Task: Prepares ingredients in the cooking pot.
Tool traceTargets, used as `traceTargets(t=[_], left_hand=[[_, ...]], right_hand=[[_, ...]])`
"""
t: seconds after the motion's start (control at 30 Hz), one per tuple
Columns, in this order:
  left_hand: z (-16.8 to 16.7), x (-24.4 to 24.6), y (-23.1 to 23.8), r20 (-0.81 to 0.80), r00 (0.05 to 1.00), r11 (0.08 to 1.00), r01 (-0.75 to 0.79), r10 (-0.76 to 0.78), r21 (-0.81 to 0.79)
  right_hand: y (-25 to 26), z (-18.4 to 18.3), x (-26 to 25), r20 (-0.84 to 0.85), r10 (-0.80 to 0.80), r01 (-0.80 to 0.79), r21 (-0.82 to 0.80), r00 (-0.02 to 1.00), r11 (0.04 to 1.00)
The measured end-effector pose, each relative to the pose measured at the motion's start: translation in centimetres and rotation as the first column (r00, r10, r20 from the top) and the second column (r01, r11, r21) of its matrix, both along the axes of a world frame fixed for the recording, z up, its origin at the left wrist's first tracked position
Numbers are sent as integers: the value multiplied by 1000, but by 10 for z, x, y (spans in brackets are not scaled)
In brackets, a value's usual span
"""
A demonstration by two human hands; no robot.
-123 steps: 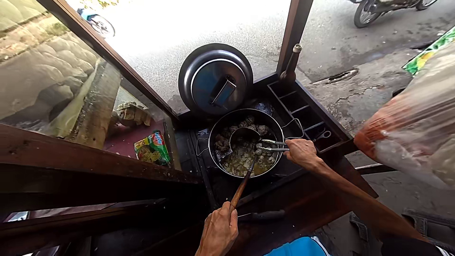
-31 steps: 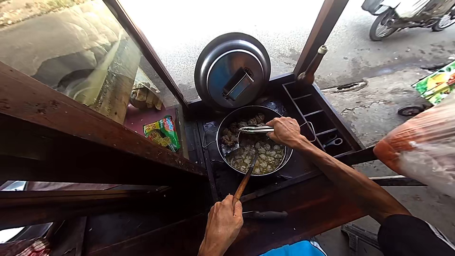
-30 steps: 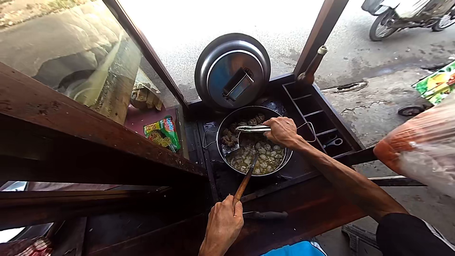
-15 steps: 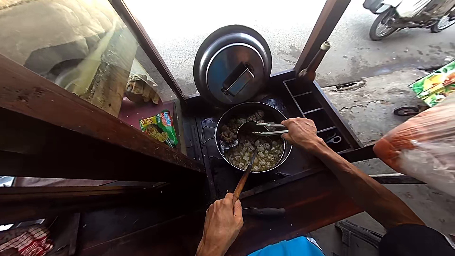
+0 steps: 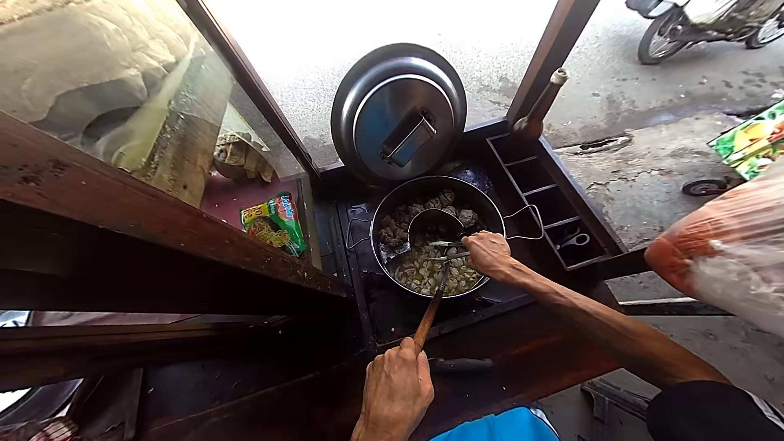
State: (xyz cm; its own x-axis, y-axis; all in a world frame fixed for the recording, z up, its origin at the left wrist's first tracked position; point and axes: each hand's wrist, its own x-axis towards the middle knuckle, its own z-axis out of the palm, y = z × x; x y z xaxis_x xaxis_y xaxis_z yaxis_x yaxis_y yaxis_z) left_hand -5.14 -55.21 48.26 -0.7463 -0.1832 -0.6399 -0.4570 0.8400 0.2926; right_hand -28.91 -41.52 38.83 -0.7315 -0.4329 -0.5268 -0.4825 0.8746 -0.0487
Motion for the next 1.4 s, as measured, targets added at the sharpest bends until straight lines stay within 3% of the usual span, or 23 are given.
traceTargets(t=[0.33, 0.47, 0.67, 0.8, 1.03, 1.27, 1.4], left_hand=[[2, -3, 3, 32, 999, 1000, -10, 10, 16], [2, -2, 1, 33, 999, 999, -19, 18, 27], [1, -1, 1, 28, 999, 999, -19, 18, 30], [2, -3, 2, 46, 999, 999, -21, 20, 34], [3, -3, 0, 57, 998, 999, -26, 23, 37], [3, -3, 1, 57, 998, 999, -24, 23, 31], [2, -1, 1, 28, 999, 1000, -21, 20, 22]], right_hand=[[-37, -41, 9, 79, 172, -166, -79, 982, 983], [-40, -28, 12, 90, 195, -196, 3, 977, 981], [-29, 3, 3, 34, -2, 0, 52, 999, 999], [-34, -23, -7, -58, -64, 64, 4, 996, 998], [-47, -64, -17, -76, -27, 26, -14, 997, 1000], [-36, -31, -12, -34, 24, -23, 44, 999, 999], [-18, -7, -14, -31, -27, 28, 29, 999, 999]])
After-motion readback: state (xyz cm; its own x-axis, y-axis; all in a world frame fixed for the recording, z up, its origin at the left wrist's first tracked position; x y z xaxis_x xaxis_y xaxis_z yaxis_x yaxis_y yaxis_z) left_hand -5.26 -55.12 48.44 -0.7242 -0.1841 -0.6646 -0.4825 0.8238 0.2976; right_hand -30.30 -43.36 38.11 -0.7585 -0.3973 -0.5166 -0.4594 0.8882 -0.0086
